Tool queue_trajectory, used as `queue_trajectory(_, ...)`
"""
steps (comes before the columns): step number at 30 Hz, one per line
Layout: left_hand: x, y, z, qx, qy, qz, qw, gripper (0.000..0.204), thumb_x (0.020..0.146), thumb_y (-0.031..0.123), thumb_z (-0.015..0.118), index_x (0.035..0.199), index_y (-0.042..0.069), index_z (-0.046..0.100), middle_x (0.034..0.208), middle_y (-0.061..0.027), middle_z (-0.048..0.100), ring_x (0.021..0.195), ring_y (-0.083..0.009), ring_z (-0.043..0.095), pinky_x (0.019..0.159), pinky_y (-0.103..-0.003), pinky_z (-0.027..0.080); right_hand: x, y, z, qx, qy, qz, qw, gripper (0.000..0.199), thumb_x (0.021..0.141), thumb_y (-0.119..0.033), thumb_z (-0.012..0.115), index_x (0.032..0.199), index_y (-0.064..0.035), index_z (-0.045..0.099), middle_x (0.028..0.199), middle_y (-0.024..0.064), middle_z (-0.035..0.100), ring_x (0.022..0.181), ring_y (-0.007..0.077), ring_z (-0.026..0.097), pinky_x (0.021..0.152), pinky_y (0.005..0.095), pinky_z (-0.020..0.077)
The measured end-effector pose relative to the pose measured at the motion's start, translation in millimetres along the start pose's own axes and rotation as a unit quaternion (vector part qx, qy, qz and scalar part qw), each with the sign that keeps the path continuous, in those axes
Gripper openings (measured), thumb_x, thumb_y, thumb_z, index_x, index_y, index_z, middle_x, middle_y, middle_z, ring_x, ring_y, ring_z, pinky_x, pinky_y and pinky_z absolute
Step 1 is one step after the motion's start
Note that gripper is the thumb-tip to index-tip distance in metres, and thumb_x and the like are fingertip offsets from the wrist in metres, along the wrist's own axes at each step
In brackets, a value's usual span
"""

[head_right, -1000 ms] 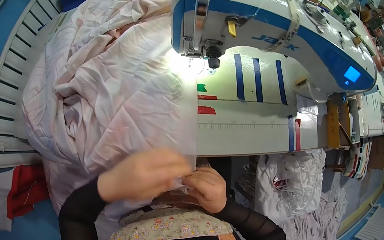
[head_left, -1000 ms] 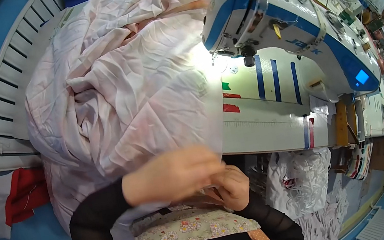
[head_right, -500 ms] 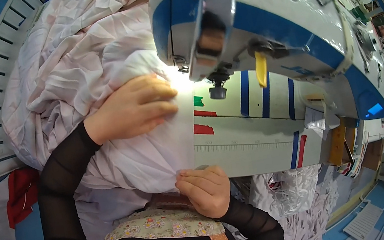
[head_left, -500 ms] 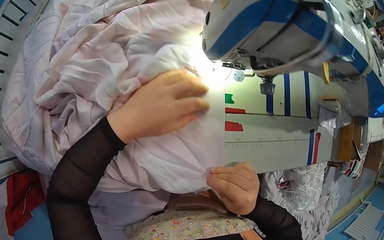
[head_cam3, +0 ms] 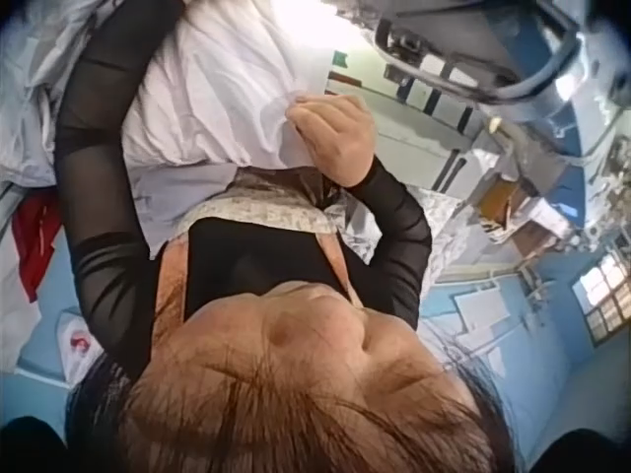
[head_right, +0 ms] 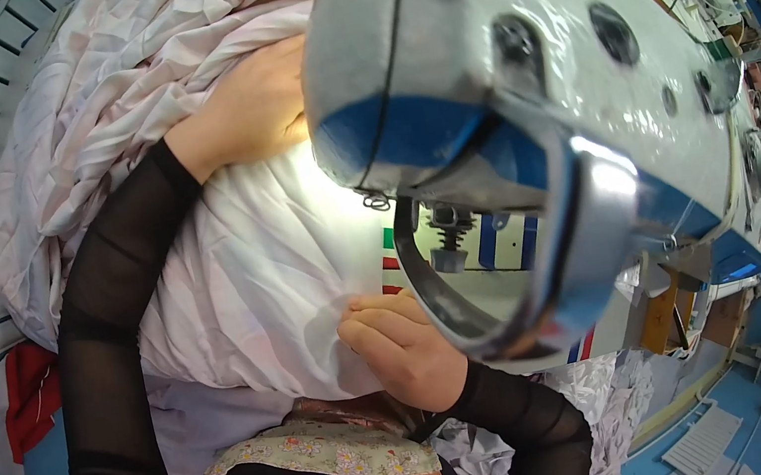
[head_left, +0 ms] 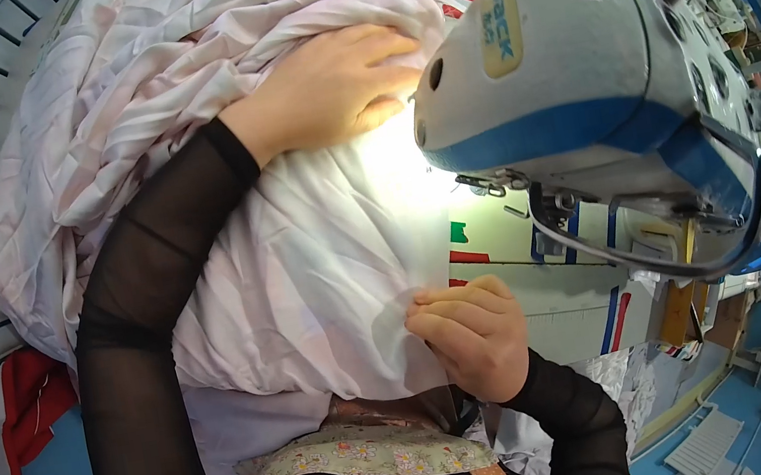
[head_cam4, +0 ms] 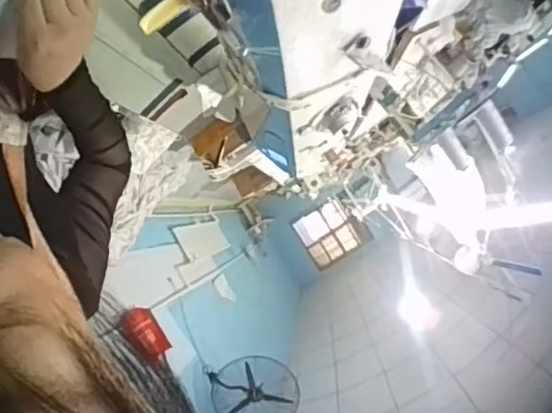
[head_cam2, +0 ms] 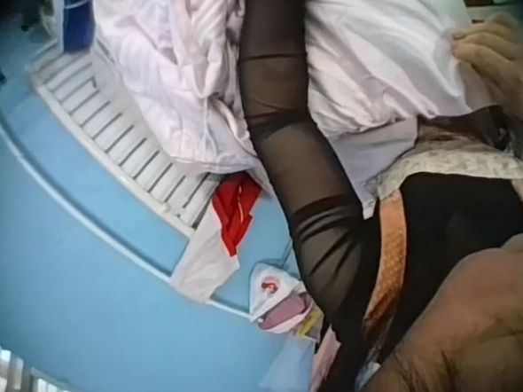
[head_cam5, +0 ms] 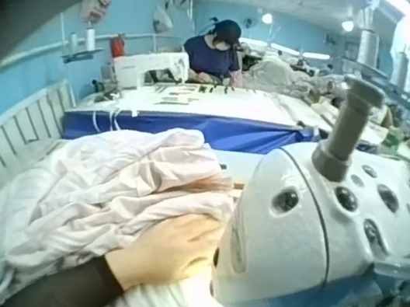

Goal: Use an industrial sewing machine to hem and join large sections of fabric for pillow production.

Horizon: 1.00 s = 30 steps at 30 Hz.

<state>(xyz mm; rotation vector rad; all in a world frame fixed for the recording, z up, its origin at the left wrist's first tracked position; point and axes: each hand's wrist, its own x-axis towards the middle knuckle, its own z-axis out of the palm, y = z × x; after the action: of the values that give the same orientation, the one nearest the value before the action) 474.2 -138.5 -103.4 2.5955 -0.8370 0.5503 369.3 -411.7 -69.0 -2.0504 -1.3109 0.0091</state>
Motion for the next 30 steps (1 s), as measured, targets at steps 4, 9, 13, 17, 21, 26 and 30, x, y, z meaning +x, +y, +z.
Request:
queue_trajectory(4,8.5,-28.9,7.3,0.025,0.046,0.033,0.998,0.029,0.085,0.023,0.061,0.113,0.016,0.065,0.12,-0.009,0.059,0.113,-0.0273,0.055,0.095,-0.04,0.044,17.1,9.7,-0.7,-0.031,0.003,-0.051,0.998,0.017,0.069,-0.001,0.069,0.084,-0.0088,0.066,0.086,0.0014,0.07,0.085,0.0175,0.068,0.068,0.0295,0.045)
queue_trajectory(9,13.2,-51.3,8.1,0.046,0.029,-0.007,0.999,0.029,0.085,0.025,0.06,0.113,0.017,0.065,0.119,-0.0083,0.059,0.112,-0.0252,0.055,0.092,-0.039,0.046,31.6,21.6,5.8,-0.033,0.001,-0.047,0.998,0.02,0.062,0.003,0.066,0.08,-0.0065,0.065,0.088,0.0053,0.066,0.085,0.0244,0.066,0.073,0.0331,0.045)
queue_trajectory(13,7.7,-51.0,-2.9,0.081,0.097,-0.035,0.991,0.033,0.083,0.028,0.064,0.114,0.015,0.064,0.112,-0.0094,0.06,0.108,-0.0253,0.056,0.091,-0.038,0.046,28.6,18.0,9.9,-0.092,0.033,-0.005,0.995,0.025,0.067,0.01,0.062,0.086,-0.0053,0.064,0.088,0.0097,0.06,0.073,0.0226,0.058,0.07,0.032,0.0456)
queue_trajectory(17,-13.2,-18.9,-20.5,-0.089,0.092,-0.174,0.977,0.045,0.081,0.035,0.066,0.113,0.004,0.062,0.096,-0.0166,0.066,0.095,-0.0324,0.061,0.086,-0.04,0.048,24.1,9.2,22.2,0.165,0.134,0.292,0.932,0.023,0.087,0.007,0.055,0.108,-0.0031,0.057,0.11,0.0081,0.055,0.088,0.0132,0.055,0.077,0.0279,0.0474)
queue_trajectory(21,-91.2,92.3,-74.8,-0.177,0.108,-0.117,0.971,0.072,0.074,0.038,0.075,0.13,-0.001,0.05,0.104,-0.0161,0.063,0.096,-0.0303,0.061,0.085,-0.039,0.048,13.4,-9.0,28.1,0.605,0.24,0.315,0.691,0.039,0.096,-0.02,0.048,0.132,-0.0034,0.049,0.128,0.0118,0.056,0.118,0.0244,0.053,0.1,0.0386,0.0419)
queue_trajectory(26,-255.9,251.0,-97.1,-0.173,-0.023,-0.243,0.954,0.068,0.072,0.033,0.075,0.128,0.003,0.052,0.106,-0.0115,0.061,0.097,-0.029,0.06,0.087,-0.038,0.047,7.0,-68.2,55.3,0.058,-0.01,0.029,0.998,0.036,0.096,-0.02,0.048,0.126,-0.0024,0.052,0.122,0.0131,0.058,0.11,0.0263,0.057,0.095,0.0361,0.0445)
queue_trajectory(30,-384.1,301.2,-21.5,-0.071,-0.08,-0.402,0.909,0.053,0.071,0.022,0.07,0.12,0.005,0.058,0.098,-0.0121,0.062,0.091,-0.0298,0.06,0.08,-0.04,0.049,21.2,-111.2,83.0,0.26,-0.148,0.103,0.948,0.033,0.099,-0.03,0.046,0.116,-0.0032,0.054,0.107,0.0096,0.062,0.096,0.0234,0.06,0.083,0.0329,0.0499)
